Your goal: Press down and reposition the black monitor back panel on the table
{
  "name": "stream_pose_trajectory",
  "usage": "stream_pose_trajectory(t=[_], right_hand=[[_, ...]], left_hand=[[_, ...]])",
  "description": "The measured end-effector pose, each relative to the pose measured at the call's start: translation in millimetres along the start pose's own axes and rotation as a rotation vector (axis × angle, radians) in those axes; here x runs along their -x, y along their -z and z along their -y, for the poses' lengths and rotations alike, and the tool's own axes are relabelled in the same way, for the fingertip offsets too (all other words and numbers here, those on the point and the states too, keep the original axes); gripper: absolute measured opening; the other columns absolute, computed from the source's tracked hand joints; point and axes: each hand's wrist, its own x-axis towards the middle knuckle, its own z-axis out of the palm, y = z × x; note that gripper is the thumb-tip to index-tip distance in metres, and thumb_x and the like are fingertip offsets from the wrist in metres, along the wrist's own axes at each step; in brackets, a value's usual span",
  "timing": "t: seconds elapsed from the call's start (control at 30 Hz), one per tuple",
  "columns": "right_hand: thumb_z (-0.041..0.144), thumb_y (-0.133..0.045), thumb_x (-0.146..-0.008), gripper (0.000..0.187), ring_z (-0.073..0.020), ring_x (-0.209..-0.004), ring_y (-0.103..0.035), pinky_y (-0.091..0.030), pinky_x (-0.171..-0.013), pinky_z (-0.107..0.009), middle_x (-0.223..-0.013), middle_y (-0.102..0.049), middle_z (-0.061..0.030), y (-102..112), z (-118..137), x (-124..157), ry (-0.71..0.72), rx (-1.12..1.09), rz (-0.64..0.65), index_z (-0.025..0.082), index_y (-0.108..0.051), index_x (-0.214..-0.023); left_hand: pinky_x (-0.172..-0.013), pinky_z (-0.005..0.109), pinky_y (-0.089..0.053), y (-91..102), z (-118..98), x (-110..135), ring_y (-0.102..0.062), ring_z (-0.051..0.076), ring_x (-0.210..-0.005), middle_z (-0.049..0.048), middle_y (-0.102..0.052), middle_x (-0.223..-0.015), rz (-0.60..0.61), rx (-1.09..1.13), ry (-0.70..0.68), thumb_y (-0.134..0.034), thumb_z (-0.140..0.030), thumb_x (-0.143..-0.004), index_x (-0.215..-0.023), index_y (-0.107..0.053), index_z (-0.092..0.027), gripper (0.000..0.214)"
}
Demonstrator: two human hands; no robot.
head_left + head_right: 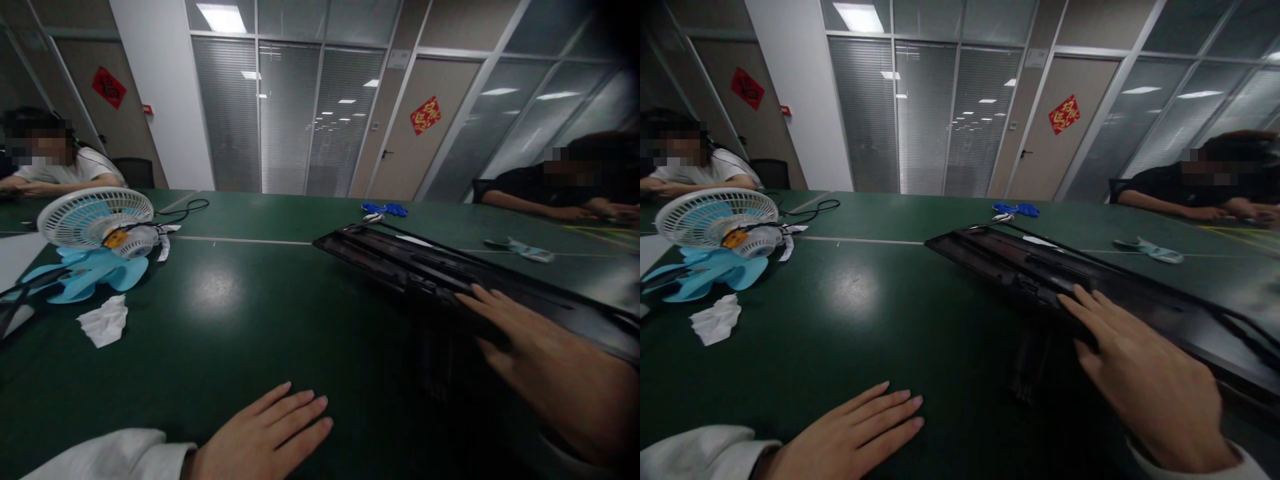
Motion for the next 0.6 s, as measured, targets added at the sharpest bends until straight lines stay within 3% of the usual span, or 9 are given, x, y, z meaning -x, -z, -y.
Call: stream_pose_trajectory(t=[0.17,0.33,0.6], right_hand=[[0.023,-0.039,-0.09,0.057,-0.0172,-0.131,-0.051,-0.053,-0.096,-0.037,-0.15,-0.042,0.0052,16,63,3,0.229,-0.014,-0.071,0.03,-0.044,-0.146],[0.013,-0.039,-0.09,0.055,-0.0163,-0.138,-0.043,-0.049,-0.104,-0.035,-0.153,-0.038,0.002,25,110,15,0.406,-0.103,-0.093,0.023,-0.046,-0.144],[0.007,-0.039,-0.087,0.056,-0.0169,-0.137,-0.044,-0.046,-0.105,-0.028,-0.149,-0.044,-0.0027,37,148,24,0.556,-0.218,-0.138,0.021,-0.054,-0.139]], left_hand=[[-0.125,0.037,-0.006,5.6,-10,-6,-0.037,0.015,-0.144,0.0025,-0.042,-0.155,-0.211,-0.148,0.04,-0.039,-0.042,-0.106,-0.148,-0.041,-0.012,0.052],[-0.125,0.04,-0.015,14.8,-21,-7,-0.037,0.016,-0.144,-0.0001,-0.045,-0.153,-0.412,-0.22,0.106,-0.039,-0.019,-0.106,-0.139,-0.053,-0.018,0.037],[-0.126,0.037,-0.008,11.9,-22,0,-0.023,0.015,-0.151,-0.0074,-0.04,-0.156,-0.505,-0.405,0.137,-0.037,-0.021,-0.107,-0.139,-0.054,-0.033,0.038]])
